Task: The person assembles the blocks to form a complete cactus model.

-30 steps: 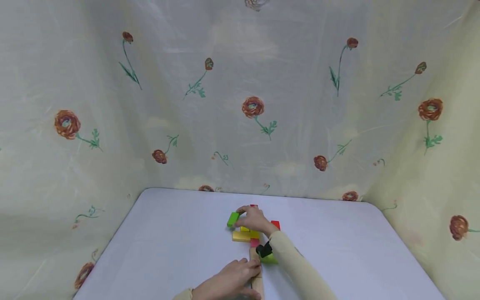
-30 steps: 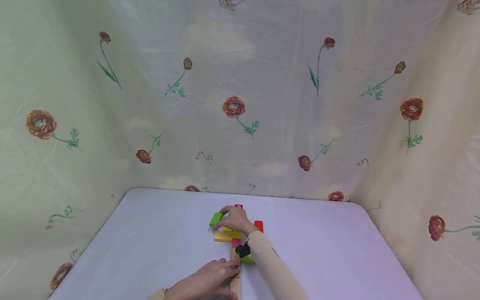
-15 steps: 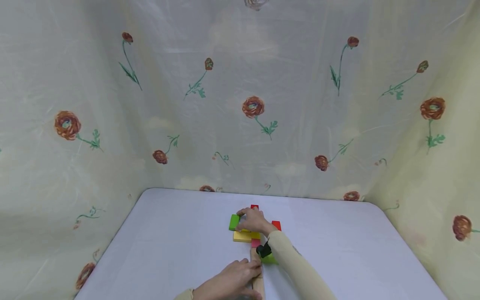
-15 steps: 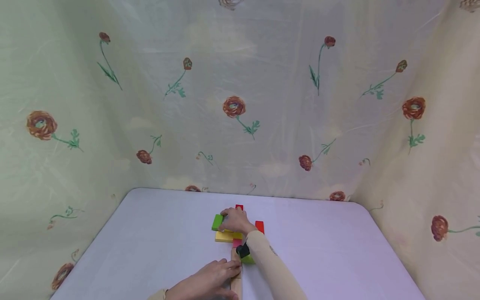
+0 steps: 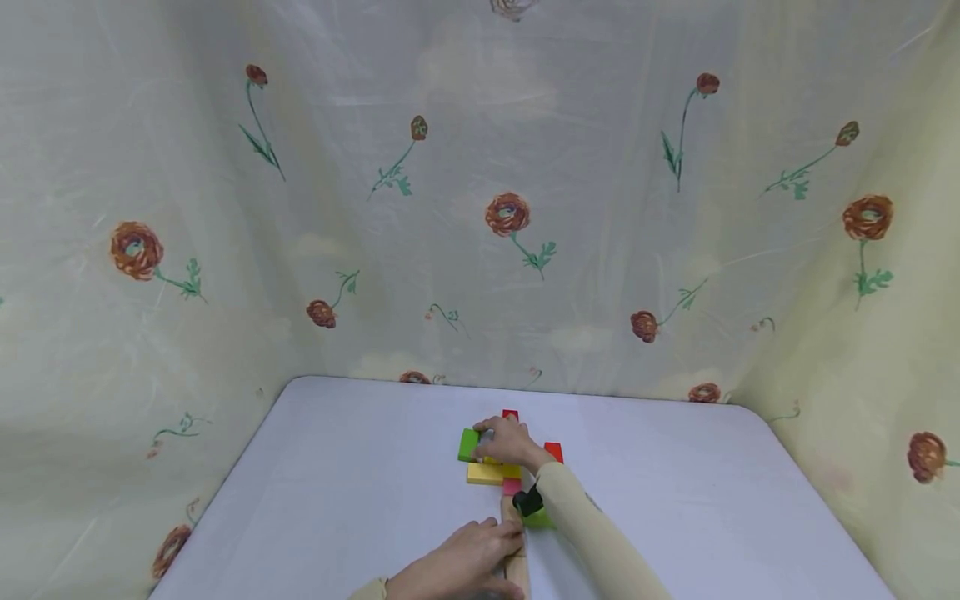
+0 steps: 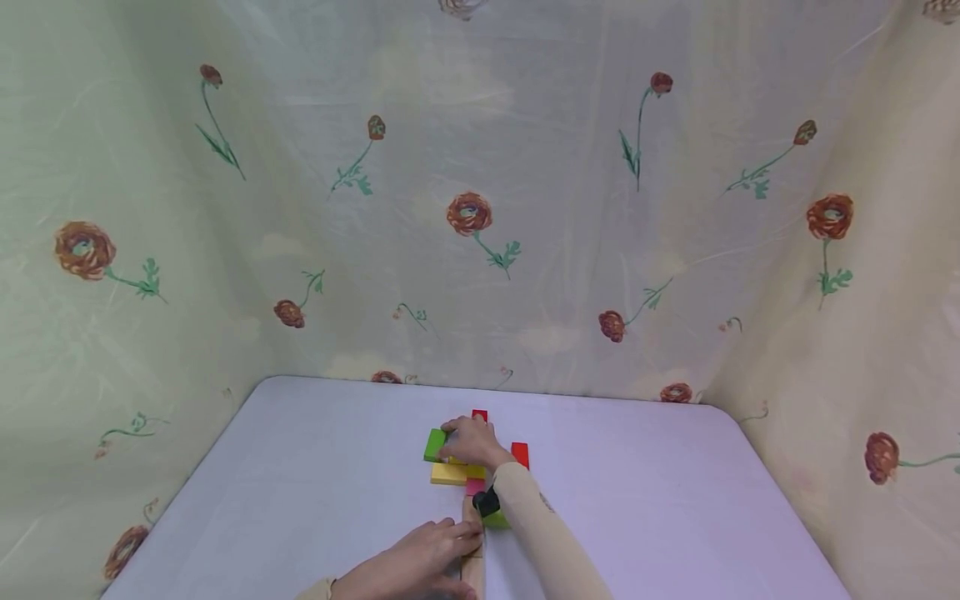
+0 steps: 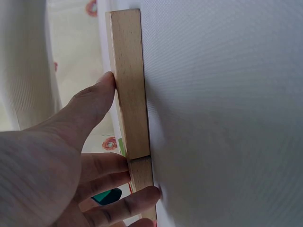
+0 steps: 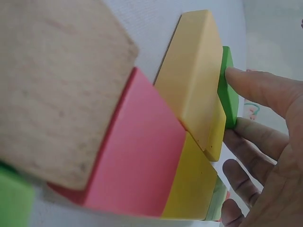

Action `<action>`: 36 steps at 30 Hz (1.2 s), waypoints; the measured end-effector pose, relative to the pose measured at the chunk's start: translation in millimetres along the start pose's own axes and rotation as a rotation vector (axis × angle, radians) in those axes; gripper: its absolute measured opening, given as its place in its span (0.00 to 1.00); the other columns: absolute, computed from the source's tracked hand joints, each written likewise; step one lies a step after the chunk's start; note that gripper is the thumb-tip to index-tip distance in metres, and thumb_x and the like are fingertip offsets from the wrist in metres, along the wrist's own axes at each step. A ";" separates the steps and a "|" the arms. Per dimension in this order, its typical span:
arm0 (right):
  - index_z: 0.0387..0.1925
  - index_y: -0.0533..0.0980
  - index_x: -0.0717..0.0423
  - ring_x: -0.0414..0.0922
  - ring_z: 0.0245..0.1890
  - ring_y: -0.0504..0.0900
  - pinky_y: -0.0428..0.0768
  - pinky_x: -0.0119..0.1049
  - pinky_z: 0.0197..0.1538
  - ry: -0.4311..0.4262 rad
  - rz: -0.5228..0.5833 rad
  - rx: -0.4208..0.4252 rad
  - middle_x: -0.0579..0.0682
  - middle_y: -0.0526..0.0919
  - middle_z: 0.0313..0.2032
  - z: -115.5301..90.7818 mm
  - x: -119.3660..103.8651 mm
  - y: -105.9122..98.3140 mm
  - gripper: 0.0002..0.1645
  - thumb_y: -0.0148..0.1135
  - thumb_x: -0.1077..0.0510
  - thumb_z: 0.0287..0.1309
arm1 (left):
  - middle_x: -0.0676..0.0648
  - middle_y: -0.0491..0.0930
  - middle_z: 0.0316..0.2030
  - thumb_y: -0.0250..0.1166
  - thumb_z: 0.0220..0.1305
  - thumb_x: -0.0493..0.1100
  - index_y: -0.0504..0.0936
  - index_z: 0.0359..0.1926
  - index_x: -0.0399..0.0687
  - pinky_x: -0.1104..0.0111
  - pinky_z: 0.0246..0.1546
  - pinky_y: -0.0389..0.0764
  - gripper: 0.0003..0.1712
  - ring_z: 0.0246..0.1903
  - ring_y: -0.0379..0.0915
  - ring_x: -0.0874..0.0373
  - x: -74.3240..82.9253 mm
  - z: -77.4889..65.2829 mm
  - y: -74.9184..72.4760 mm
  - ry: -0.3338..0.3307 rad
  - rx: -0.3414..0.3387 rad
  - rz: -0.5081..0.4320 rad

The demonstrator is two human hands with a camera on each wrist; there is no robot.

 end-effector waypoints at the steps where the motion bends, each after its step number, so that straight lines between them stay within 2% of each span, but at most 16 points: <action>1: 0.56 0.78 0.46 0.51 0.52 0.66 0.70 0.48 0.50 0.002 0.005 -0.002 0.51 0.77 0.56 -0.3 0.3 0.3 0.29 0.70 0.47 0.51 | 0.58 0.74 0.58 0.62 0.55 0.68 0.77 0.61 0.53 0.73 0.38 0.77 0.38 0.39 0.71 0.68 0.2 0.2 0.0 0.001 0.000 -0.006; 11: 0.56 0.79 0.46 0.50 0.53 0.67 0.68 0.48 0.51 -0.032 0.002 -0.005 0.51 0.78 0.56 -2.3 -1.1 0.8 0.28 0.70 0.48 0.51 | 0.58 0.73 0.59 0.62 0.54 0.69 0.77 0.61 0.54 0.72 0.40 0.78 0.38 0.39 0.71 0.67 -1.0 2.1 0.6 -0.024 -0.021 -0.027; 18: 0.56 0.79 0.44 0.48 0.52 0.67 0.68 0.45 0.51 -0.021 -0.018 -0.012 0.49 0.79 0.55 -2.1 -0.2 2.3 0.27 0.69 0.47 0.52 | 0.58 0.73 0.60 0.63 0.53 0.69 0.77 0.61 0.55 0.70 0.41 0.79 0.39 0.40 0.71 0.67 -0.4 2.4 1.4 -0.033 -0.017 -0.014; 28: 0.56 0.78 0.47 0.49 0.54 0.67 0.64 0.53 0.59 -0.047 -0.016 -0.020 0.49 0.79 0.55 -2.5 -1.4 0.8 0.28 0.69 0.49 0.52 | 0.58 0.72 0.62 0.63 0.52 0.69 0.77 0.61 0.56 0.68 0.46 0.79 0.39 0.41 0.70 0.66 0.9 2.2 -0.1 -0.054 -0.027 -0.022; 36: 0.56 0.78 0.46 0.50 0.55 0.67 0.65 0.52 0.58 -0.038 -0.003 -0.020 0.50 0.79 0.55 -2.3 0.3 2.9 0.28 0.69 0.49 0.52 | 0.58 0.73 0.61 0.63 0.52 0.70 0.78 0.60 0.55 0.69 0.44 0.79 0.39 0.41 0.71 0.66 0.4 1.4 1.8 -0.031 -0.006 -0.006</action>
Point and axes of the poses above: each hand's wrist, its own z-axis towards the middle knuckle, its own y-axis out of the palm, x = y × z, the point moved 4 cm from there along z, towards the middle knuckle
